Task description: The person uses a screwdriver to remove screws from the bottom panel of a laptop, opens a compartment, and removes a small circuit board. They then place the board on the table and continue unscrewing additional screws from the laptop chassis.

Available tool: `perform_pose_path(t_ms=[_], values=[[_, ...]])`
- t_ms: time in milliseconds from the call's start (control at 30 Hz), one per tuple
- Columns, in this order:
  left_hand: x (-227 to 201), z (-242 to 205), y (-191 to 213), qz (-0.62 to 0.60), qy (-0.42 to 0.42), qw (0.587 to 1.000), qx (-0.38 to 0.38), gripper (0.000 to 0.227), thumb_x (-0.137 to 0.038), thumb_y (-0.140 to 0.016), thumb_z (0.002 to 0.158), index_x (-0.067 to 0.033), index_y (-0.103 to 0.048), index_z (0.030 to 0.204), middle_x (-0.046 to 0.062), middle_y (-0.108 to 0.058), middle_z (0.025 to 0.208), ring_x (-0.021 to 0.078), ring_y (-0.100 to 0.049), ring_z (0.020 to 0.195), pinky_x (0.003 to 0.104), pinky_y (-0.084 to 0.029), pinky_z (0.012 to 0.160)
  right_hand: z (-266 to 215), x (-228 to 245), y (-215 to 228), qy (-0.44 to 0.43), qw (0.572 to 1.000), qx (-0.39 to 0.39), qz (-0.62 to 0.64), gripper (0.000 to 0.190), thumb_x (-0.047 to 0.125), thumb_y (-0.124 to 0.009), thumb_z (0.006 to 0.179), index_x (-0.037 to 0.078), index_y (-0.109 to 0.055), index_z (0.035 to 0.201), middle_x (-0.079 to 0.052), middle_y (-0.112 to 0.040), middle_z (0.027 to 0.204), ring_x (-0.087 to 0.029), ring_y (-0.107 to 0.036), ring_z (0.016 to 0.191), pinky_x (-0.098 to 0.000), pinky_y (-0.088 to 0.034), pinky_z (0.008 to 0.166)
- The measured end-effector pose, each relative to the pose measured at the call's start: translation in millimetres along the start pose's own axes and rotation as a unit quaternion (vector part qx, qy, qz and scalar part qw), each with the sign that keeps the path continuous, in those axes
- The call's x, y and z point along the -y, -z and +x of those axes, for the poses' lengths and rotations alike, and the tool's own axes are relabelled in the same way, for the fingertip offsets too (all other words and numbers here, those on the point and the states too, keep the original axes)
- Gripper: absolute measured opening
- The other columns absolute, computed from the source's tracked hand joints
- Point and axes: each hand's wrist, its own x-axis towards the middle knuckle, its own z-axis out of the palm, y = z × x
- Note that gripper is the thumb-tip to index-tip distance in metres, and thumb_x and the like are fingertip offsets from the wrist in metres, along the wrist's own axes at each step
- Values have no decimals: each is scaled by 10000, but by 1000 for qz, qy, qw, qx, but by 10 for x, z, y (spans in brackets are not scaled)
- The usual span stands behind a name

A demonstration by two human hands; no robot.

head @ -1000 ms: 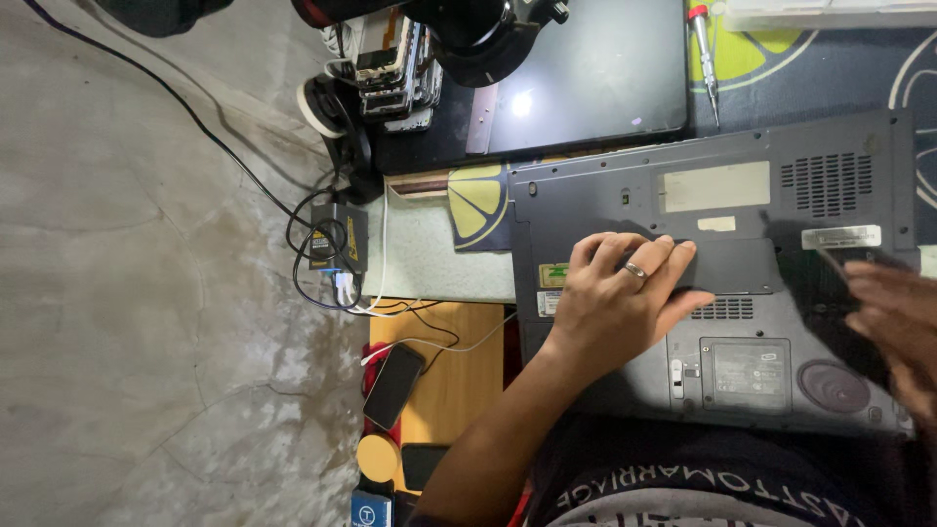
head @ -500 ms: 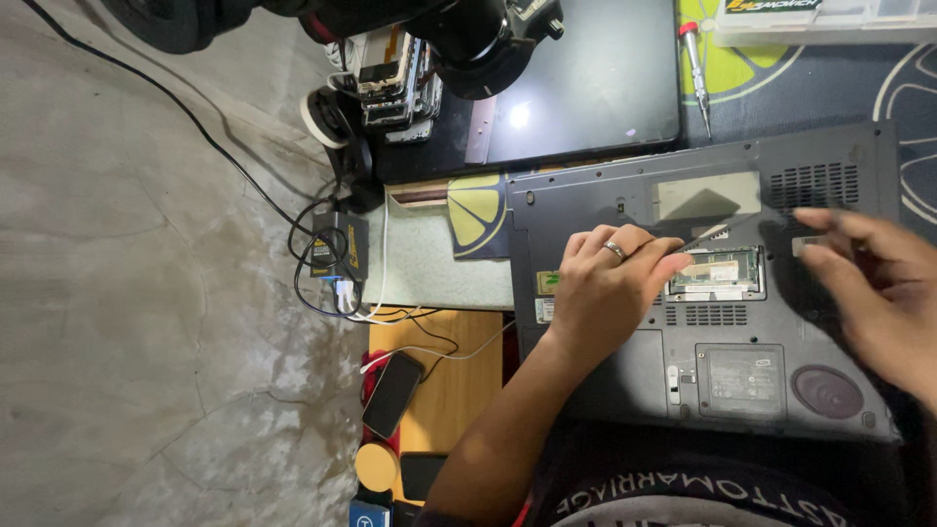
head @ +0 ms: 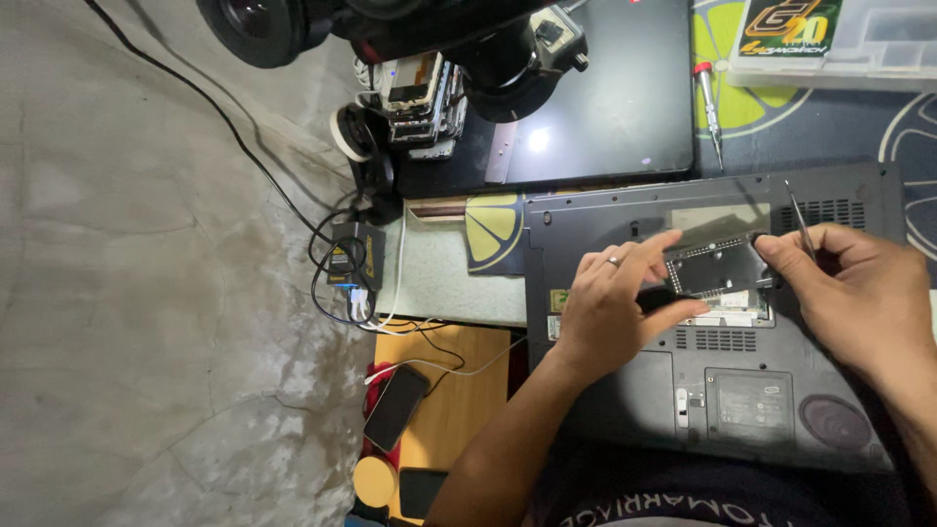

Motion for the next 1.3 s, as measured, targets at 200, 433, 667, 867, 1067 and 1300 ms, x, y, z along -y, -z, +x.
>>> perform_pose_path(t_ms=[200,433,667,867,1067,1300], values=[[-8,-34,0,11,3,1000,-20,574,-314,-854,840,-91,-651,1328,5,-671,976,147,-672,911,323,-480,922,49,-106,-17,-25,999,22,19,323,329,-640,1093,35,-749,1014,-6,-558,625,-73,-418,495,-242,-296,426],[1,-50,-25,-8,22,999,-47,584,-255,-847,834,-89,-641,1354,21,-655,956,160,-668,895,335,-512,921,160,-298,-33,-41,995,46,83,330,300,-539,1126,30,-720,1072,36,-458,595,-41,-353,472,-215,-261,410],[96,19,31,-29,39,996,-71,563,-332,-856,846,-93,-631,1304,61,-649,1087,154,-680,934,276,-594,828,281,-479,-75,-30,986,61,153,303,289,-550,1107,23,-695,1115,36,-545,696,-19,-366,458,-196,-281,389],[582,389,383,137,105,977,-126,537,-452,-869,777,-68,-688,1105,112,-629,1031,248,-643,948,359,-577,790,347,-644,-108,-21,983,69,169,287,279,-563,1129,24,-695,1119,30,-524,701,-5,-346,482,-187,-271,409],[944,869,601,253,110,941,-196,541,-523,-835,771,-28,-734,965,149,-647,992,324,-642,939,429,-546,802,241,-439,-67,22,985,79,151,335,284,-568,1136,-12,-713,1075,17,-427,577,-26,-308,438,-212,-213,382],[1046,985,564,286,136,925,-211,630,-559,-875,681,-6,-730,945,161,-642,949,327,-646,899,438,-543,795,36,-27,63,-23,996,47,75,228,200,-616,1089,17,-750,1083,18,-499,612,-24,-352,479,-220,-246,417]])
